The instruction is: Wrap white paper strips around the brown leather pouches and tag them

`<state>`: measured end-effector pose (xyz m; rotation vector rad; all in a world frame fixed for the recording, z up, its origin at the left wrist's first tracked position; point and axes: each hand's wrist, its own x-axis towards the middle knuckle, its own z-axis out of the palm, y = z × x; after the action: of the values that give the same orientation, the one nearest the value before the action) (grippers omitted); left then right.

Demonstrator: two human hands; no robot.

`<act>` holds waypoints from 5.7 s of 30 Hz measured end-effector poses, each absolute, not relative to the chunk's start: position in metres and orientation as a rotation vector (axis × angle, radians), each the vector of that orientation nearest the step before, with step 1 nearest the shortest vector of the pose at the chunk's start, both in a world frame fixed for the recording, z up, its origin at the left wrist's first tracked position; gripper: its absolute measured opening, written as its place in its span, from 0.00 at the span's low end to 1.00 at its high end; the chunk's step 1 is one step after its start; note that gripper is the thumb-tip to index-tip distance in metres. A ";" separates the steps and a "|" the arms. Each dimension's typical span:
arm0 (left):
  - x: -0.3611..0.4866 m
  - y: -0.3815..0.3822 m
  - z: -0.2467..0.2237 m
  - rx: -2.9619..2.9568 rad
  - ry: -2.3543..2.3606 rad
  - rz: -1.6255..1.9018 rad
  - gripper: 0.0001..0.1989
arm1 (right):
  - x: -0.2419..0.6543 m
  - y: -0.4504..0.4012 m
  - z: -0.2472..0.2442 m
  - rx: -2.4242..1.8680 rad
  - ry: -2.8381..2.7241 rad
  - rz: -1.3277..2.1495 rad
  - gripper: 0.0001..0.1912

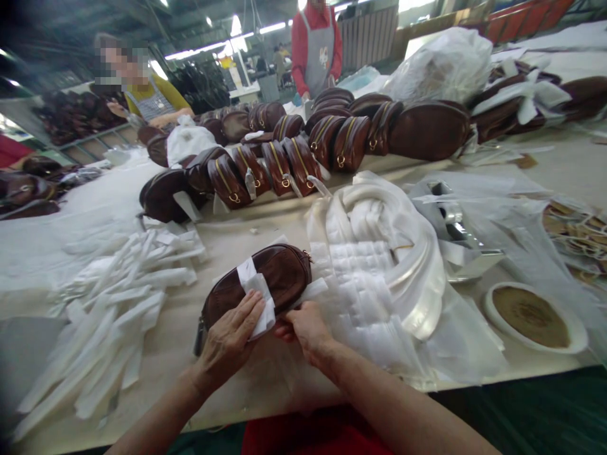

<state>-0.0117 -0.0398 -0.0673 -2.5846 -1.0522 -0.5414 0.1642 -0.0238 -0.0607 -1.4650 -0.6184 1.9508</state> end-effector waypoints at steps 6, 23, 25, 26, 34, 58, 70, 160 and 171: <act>-0.005 -0.047 -0.073 -2.520 -1.091 -0.539 0.18 | 0.191 -0.036 -0.056 -1.317 -1.440 1.466 0.06; 0.002 -0.053 -0.073 -2.481 -1.270 -0.640 0.19 | 0.191 0.006 -0.062 -0.608 -2.202 0.553 0.12; 0.003 -0.053 -0.074 -2.470 -1.292 -0.696 0.18 | 0.191 0.005 -0.060 -0.586 -2.201 0.578 0.11; 0.003 -0.054 -0.074 -2.464 -1.303 -0.716 0.18 | 0.191 0.006 -0.060 -0.578 -2.206 0.588 0.11; 0.002 -0.055 -0.073 -2.497 -1.234 -0.760 0.13 | 0.196 0.006 -0.065 -0.541 -2.232 0.607 0.12; 0.005 -0.055 -0.076 -2.456 -1.267 -0.685 0.13 | 0.130 0.137 -0.031 -0.371 -3.150 0.079 0.14; 0.006 -0.052 -0.073 -2.422 -1.311 -0.816 0.11 | 0.125 0.152 -0.046 -0.165 -3.271 -0.076 0.11; 0.007 -0.054 -0.072 -2.579 -1.387 -1.109 0.05 | 0.242 -0.047 -0.090 -0.701 -2.342 0.676 0.19; 0.004 -0.055 -0.074 -2.566 -1.245 -1.107 0.09 | 0.225 -0.056 -0.083 -0.572 -2.427 0.414 0.12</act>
<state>0.0036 -0.0549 -0.0738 -2.5658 -1.2448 -1.1071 0.2253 -0.0562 -0.0825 -0.5716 -2.4272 0.4138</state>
